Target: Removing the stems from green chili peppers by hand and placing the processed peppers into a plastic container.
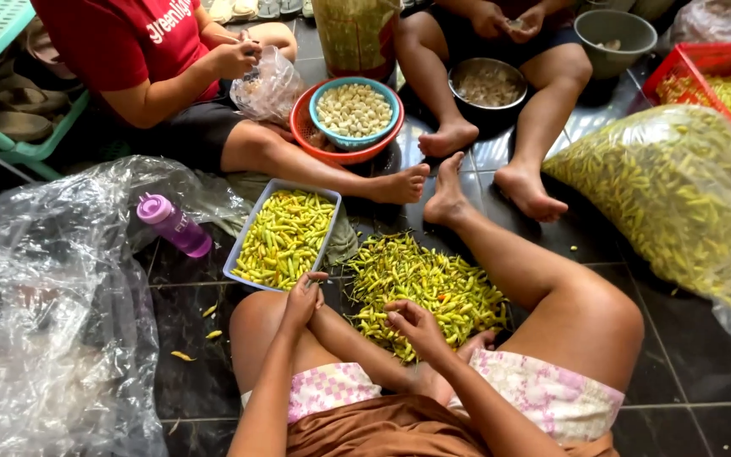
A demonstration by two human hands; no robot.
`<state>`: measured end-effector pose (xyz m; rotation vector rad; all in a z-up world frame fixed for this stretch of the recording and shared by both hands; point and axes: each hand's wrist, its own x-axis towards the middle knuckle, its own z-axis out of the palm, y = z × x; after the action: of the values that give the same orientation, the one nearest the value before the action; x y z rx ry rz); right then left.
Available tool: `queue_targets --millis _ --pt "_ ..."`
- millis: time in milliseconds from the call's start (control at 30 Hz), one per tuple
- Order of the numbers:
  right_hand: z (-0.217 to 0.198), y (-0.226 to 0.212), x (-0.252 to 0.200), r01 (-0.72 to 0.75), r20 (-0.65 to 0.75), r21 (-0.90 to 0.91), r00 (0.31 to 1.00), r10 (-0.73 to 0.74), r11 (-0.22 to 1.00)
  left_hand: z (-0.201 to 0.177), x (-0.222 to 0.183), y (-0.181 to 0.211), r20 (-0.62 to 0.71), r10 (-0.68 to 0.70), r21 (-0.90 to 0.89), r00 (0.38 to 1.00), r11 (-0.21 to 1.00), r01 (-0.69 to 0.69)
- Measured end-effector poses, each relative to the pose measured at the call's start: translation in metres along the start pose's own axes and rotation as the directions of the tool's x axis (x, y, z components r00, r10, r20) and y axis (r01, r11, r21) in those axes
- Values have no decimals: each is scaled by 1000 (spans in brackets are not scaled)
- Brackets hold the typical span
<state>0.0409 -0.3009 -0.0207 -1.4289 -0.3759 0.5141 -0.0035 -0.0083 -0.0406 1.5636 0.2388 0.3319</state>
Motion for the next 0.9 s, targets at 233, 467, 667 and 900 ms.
queue_targets --millis 233,467,667,900 --pt "12 -12 3 6 106 -3 994 -6 1000 3 -15 3 -54 -7 57 999 998 10" --pt "17 -24 -1 15 201 -38 980 -7 999 23 -27 8 -55 20 104 998 994 -14" --pt "10 -29 -6 -39 205 -82 977 55 996 47 -63 20 40 -82 67 996 995 80" --pt "1 -11 -2 -32 231 -234 969 87 972 58 -56 -16 228 -105 14 968 994 105"
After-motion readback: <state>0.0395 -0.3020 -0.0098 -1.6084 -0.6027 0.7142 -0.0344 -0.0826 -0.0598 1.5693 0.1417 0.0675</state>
